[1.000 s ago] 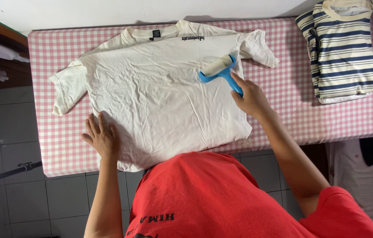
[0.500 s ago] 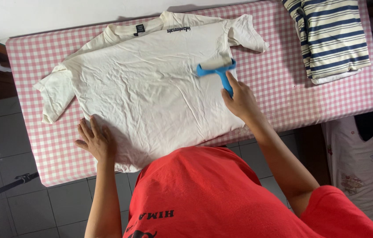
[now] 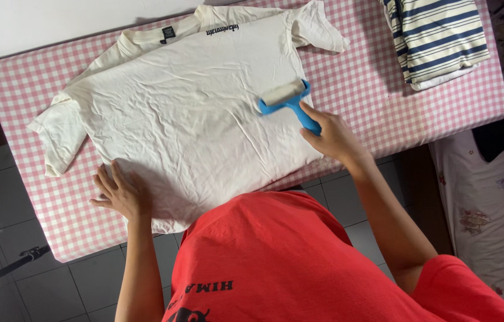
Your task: The person folds a striped shirt and places it on the table. Then, they pick up a white t-shirt, unfold it, and use a lint roller to clean both the front and back surfaces before laying it flat.
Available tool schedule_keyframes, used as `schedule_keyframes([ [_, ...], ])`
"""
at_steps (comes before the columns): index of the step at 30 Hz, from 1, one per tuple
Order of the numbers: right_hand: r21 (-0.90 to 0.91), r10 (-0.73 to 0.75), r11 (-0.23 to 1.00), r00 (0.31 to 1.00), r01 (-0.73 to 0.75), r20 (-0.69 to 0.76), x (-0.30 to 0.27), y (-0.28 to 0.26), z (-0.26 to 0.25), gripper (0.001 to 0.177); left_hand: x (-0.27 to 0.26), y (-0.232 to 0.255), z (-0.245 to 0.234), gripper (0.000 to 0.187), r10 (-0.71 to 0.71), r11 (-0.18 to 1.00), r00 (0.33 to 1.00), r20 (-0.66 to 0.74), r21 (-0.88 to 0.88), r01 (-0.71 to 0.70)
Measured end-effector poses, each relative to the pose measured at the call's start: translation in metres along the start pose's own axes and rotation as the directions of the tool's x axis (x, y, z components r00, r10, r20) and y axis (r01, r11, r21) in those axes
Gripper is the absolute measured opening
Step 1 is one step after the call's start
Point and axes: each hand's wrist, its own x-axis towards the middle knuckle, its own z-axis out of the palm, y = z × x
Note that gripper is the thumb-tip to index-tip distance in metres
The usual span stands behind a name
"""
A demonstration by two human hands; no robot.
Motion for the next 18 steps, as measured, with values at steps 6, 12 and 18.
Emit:
schedule_keyframes([
  [6, -0.118, 0.176, 0.981, 0.965, -0.155, 0.196, -0.05, -0.01, -0.036, 0.067, 0.0, 0.001, 0.001, 0.049, 0.01, 0.999, 0.999, -0.041, -0.044, -0.011],
  [12, -0.067, 0.019, 0.998, 0.999, -0.016, 0.046, -0.01, -0.01, 0.001, 0.067, 0.0, 0.001, 0.002, 0.047, -0.007, 0.999, 1.0, -0.024, -0.036, 0.006],
  [18, -0.005, -0.162, 0.987, 0.983, 0.162, -0.083, 0.054, -0.008, 0.055, 0.084, 0.0, -0.004, 0.004, 0.047, 0.005, 0.999, 0.999, -0.032, -0.031, -0.006],
])
